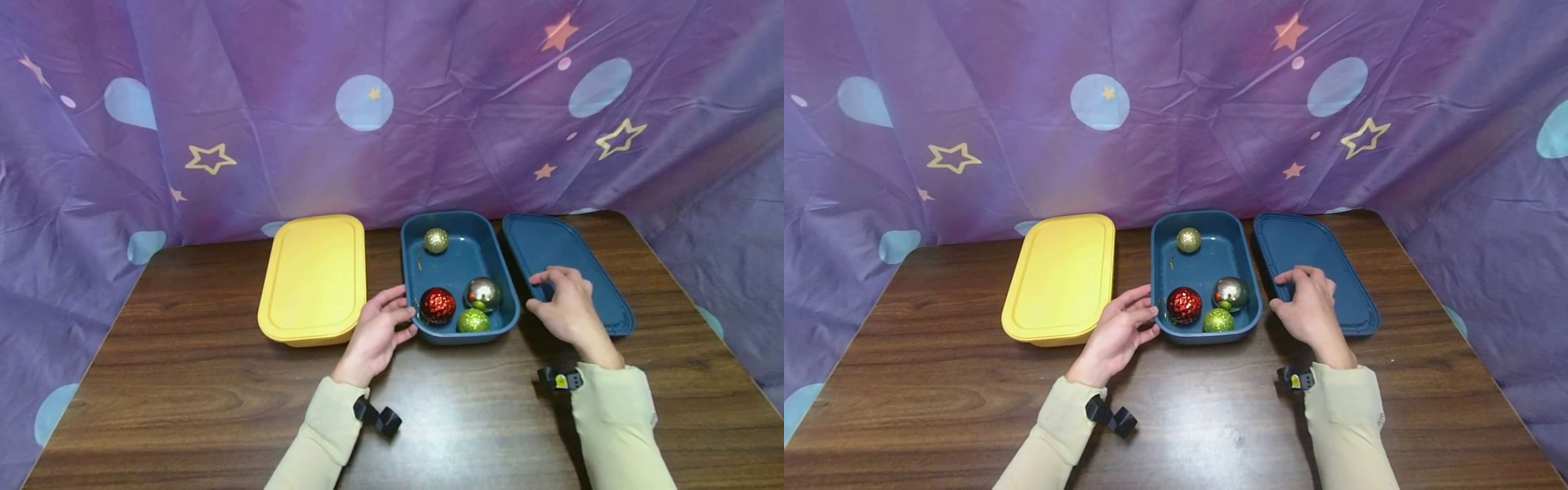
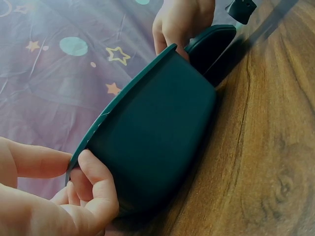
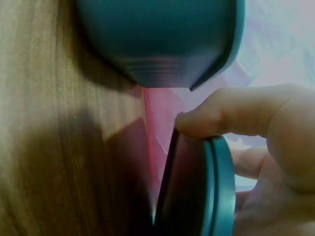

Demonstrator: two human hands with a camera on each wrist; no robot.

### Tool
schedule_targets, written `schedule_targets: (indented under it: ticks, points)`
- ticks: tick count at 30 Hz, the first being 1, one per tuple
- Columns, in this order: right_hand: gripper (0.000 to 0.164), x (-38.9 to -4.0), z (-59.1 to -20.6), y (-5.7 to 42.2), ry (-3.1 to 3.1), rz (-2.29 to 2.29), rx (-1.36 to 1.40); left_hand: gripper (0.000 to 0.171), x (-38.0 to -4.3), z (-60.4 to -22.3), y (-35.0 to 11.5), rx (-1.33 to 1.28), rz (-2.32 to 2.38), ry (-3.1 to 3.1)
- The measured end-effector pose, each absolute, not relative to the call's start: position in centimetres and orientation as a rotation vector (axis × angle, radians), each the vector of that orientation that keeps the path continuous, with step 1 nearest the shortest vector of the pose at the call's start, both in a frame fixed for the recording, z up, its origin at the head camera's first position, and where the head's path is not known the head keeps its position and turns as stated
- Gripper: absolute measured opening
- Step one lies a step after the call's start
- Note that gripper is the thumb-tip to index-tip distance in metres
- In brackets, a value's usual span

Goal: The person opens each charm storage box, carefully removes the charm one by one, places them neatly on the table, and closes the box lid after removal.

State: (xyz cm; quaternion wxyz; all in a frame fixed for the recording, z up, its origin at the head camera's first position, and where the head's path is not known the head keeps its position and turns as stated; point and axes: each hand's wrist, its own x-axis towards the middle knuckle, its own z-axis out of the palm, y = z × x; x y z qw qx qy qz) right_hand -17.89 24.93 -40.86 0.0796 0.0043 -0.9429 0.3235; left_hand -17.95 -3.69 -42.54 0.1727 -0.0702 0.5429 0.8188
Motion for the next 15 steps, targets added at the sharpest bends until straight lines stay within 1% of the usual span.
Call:
schedule_targets:
  ticks: [9, 15]
  points:
    - [0.036, -17.69, -40.87, 24.64, -2.886, 0.853, -0.076, 0.054, -17.93, -42.48, -3.60, -0.205, 2.319, 1.540]
    - [0.033, -17.56, -40.56, 24.85, -2.909, 0.744, -0.048, 0.054, -18.04, -42.65, -3.59, -0.199, 2.322, 1.546]
